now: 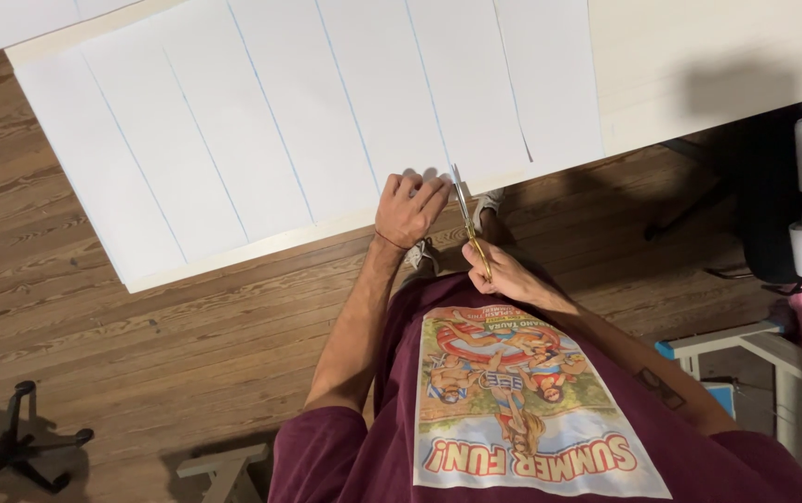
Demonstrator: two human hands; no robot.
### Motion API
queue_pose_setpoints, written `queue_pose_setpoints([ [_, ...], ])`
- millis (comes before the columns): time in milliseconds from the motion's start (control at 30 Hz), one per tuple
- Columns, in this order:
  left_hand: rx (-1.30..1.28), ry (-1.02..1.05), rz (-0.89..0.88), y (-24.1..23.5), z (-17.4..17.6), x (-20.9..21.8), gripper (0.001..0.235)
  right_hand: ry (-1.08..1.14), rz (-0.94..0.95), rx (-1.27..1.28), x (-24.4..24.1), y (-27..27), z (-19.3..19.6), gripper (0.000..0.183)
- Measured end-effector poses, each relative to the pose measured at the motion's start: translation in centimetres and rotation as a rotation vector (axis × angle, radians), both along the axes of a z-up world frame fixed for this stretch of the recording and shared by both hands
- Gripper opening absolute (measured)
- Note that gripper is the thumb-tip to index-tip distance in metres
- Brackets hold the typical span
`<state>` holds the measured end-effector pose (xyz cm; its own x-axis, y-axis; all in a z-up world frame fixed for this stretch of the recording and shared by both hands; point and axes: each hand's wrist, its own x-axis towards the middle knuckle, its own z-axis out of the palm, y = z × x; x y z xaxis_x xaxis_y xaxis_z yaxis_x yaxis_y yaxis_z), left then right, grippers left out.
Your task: Cutting long strips of paper along pre-drawn lines using scissors
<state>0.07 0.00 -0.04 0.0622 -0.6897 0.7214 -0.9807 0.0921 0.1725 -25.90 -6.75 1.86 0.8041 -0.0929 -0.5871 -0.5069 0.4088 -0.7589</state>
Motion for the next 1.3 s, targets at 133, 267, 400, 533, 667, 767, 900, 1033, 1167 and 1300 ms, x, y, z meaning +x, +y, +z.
queue_pose_setpoints([
  [133,0.010,-0.003,-0.009,0.1,-0.1,0.0,0.012,-0.011,0.014,-0.015,0.3,-0.2,0.1,0.052],
  [267,0.011,-0.014,-0.015,0.2,0.3,-0.1,0.012,-0.011,0.014,-0.009,0.1,-0.2,-0.3,0.051],
  [400,0.002,-0.010,-0.018,-0.2,0.2,-0.1,0.014,-0.014,-0.033,0.040,0.0,-0.1,-1.1,0.047],
  [533,-0.012,-0.006,-0.017,-0.3,0.5,-0.1,0.016,0.001,-0.049,0.057,0.8,0.2,0.7,0.046],
  [667,-0.020,-0.013,-0.011,-0.1,0.6,-0.1,0.016,0.031,-0.044,0.057,0.8,0.4,0.1,0.047],
  [767,-0.030,-0.007,-0.028,0.0,0.7,-0.2,0.018,0.049,-0.087,0.097,1.1,0.3,0.5,0.049],
  [900,-0.034,-0.021,-0.003,0.0,0.5,-0.2,0.019,0.077,-0.114,0.079,1.8,0.3,1.5,0.045],
  [1033,-0.022,-0.012,0.001,0.3,0.3,-0.4,0.020,0.126,-0.131,0.109,2.3,0.1,1.8,0.050],
  [1167,0.011,-0.025,0.001,0.7,-0.3,-0.2,0.020,0.152,-0.150,0.113,3.6,-0.4,3.5,0.045],
  [1300,0.011,-0.030,0.010,0.8,-0.3,-0.3,0.019,0.173,-0.154,0.124,3.8,-0.6,2.5,0.046],
])
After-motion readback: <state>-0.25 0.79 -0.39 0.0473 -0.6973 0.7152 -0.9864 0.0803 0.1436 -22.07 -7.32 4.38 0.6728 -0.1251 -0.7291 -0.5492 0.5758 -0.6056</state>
